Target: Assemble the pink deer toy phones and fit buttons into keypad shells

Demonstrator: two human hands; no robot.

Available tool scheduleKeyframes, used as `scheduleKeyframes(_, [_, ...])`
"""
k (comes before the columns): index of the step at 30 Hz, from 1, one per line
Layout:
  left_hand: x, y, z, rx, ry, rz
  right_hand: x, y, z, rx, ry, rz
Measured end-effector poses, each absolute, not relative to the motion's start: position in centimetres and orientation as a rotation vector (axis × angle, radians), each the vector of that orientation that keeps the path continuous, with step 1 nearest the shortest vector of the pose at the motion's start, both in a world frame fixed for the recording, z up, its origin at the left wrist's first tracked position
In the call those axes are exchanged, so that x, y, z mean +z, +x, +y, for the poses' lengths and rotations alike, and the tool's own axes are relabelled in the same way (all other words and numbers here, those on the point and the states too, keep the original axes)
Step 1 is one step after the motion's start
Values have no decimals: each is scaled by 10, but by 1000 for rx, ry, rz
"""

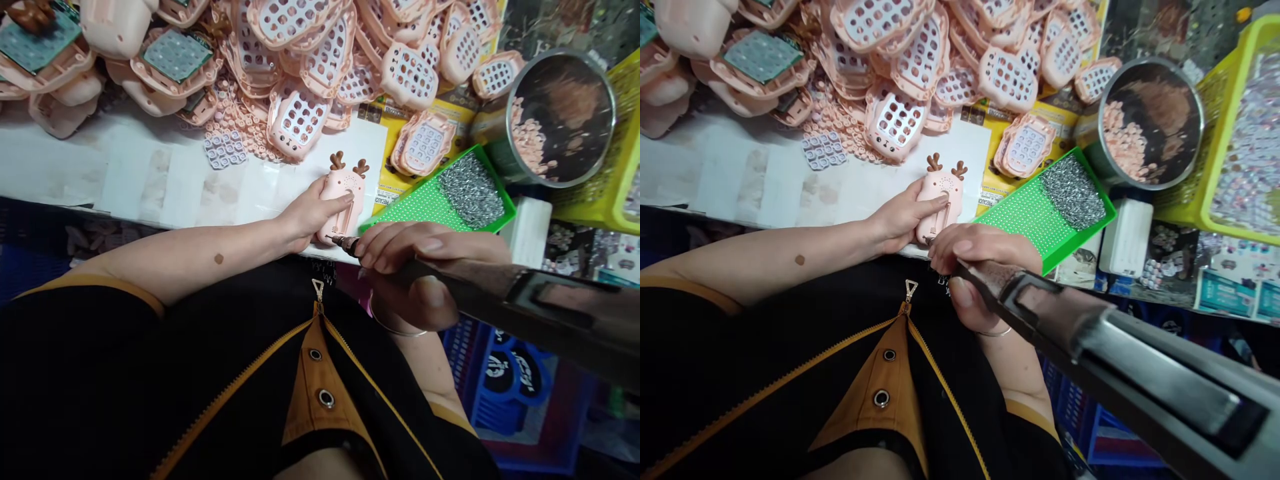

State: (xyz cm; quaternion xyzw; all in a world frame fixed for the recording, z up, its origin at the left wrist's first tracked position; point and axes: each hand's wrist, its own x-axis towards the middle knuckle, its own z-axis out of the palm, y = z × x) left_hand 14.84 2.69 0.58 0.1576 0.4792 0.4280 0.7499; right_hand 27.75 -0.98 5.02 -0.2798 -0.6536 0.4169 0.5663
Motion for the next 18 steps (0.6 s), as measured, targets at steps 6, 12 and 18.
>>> scheduleKeyframes(6, [3, 150, 28, 944, 344, 1043, 54, 262, 0, 1085, -600, -1549])
scheduleKeyframes(12, [10, 148, 27, 913, 360, 1067, 58, 261, 4, 1114, -760, -1688])
scheduleKeyframes(18, [7, 147, 27, 886, 379, 1064, 49, 265, -4, 1063, -607, -1505])
